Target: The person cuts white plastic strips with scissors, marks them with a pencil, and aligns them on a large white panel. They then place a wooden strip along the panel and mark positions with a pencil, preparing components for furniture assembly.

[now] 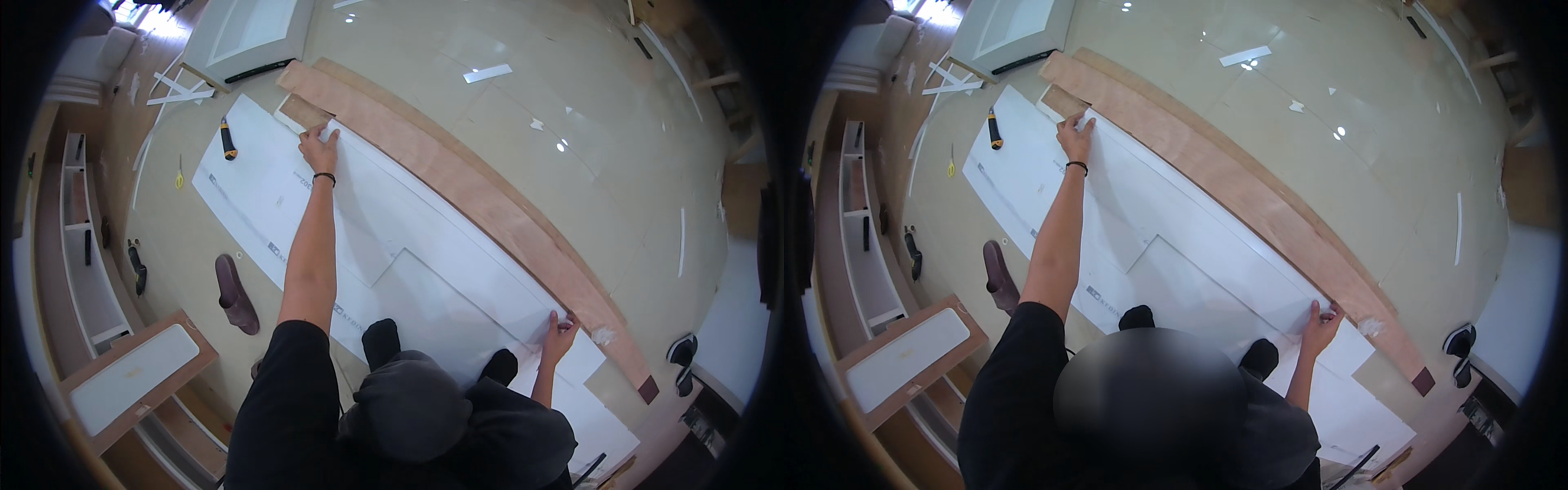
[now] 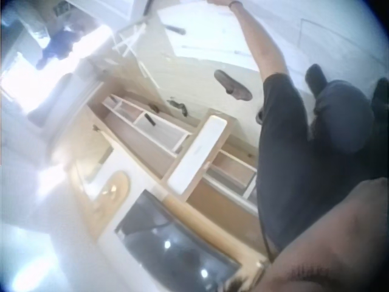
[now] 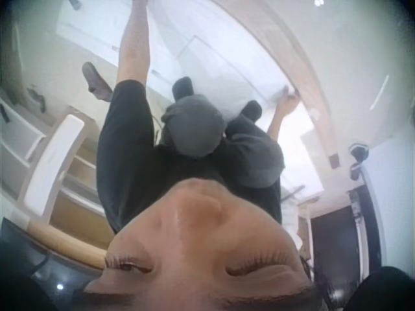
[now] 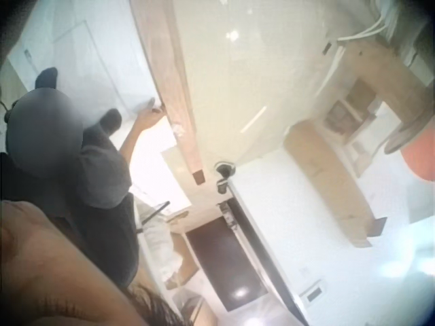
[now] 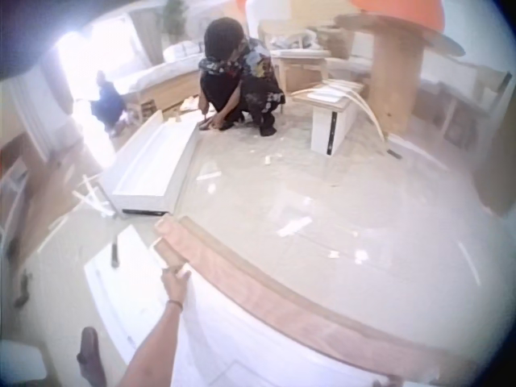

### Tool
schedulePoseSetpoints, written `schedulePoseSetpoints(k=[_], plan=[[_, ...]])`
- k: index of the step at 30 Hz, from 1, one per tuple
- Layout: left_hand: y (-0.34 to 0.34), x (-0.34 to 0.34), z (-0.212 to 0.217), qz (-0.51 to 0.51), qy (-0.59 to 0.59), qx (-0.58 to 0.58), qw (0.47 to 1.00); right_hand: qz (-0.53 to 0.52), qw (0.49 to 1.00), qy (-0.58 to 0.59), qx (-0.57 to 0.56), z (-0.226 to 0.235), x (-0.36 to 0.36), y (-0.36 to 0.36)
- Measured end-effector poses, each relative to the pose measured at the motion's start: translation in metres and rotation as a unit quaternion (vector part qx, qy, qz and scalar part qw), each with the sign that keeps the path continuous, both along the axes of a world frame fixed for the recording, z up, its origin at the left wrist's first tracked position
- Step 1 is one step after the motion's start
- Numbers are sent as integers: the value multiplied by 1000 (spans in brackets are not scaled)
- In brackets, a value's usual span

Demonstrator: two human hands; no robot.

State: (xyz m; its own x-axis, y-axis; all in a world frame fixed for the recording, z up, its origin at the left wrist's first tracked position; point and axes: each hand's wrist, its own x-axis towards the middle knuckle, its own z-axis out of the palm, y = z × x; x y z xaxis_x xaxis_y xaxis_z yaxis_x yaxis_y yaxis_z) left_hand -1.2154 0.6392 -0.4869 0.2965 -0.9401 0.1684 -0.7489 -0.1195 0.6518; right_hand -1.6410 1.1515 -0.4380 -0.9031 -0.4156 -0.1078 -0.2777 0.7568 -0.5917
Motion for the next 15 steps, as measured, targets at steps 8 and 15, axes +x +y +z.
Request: schedulePoseSetpoints(k=[8,15], plan=[[6,1,2,-22,-2,17,1000,-17,999,-46,-12,-9,-5,16],[13,-10,8,1,-19,-8,1000,-17,999,-32,-29,-19,-9,20]])
